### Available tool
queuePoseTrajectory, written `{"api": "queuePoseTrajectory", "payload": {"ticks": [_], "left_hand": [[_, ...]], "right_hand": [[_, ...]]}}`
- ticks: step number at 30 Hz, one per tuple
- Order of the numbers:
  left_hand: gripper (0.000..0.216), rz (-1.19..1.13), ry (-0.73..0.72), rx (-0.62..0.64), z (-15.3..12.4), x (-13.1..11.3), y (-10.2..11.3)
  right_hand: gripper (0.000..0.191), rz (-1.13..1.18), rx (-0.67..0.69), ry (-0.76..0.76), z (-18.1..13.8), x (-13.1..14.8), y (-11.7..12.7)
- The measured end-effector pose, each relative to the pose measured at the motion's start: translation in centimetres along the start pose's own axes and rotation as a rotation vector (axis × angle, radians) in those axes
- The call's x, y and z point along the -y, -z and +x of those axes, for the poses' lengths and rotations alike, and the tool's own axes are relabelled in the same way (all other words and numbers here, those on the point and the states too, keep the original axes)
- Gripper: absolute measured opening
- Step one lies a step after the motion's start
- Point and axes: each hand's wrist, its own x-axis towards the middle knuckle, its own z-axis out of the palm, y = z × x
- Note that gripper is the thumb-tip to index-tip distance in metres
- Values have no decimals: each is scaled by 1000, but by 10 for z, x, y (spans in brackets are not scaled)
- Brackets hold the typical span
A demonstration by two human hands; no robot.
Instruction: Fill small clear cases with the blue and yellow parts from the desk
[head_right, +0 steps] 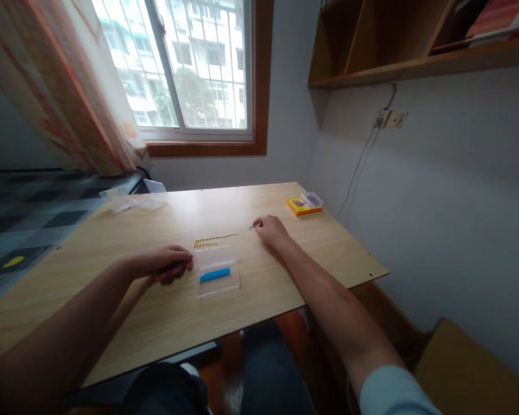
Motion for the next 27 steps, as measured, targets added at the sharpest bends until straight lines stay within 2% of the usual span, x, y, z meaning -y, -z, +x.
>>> {"api": "queuePoseTrajectory", "payload": {"ticks": [3,9,17,22,27], "left_hand": [[37,-13,-55,-17,-3,7,-2],[41,-20,-104,-99,-7,13,-10],[42,-3,-105,-113,-9,11,-13],[41,26,-112,-116,-10,12,-13],[43,8,-107,-117,-10,12,-14]], "right_hand": [[31,-43,-36,17,12,4,-12],[28,-114,-40,87,9,3,-27],[23,-166,-17,128,5,4,-26],[30,-166,-27,139,2,4,-27],[23,-160,-11,155,2,3,-28]]}}
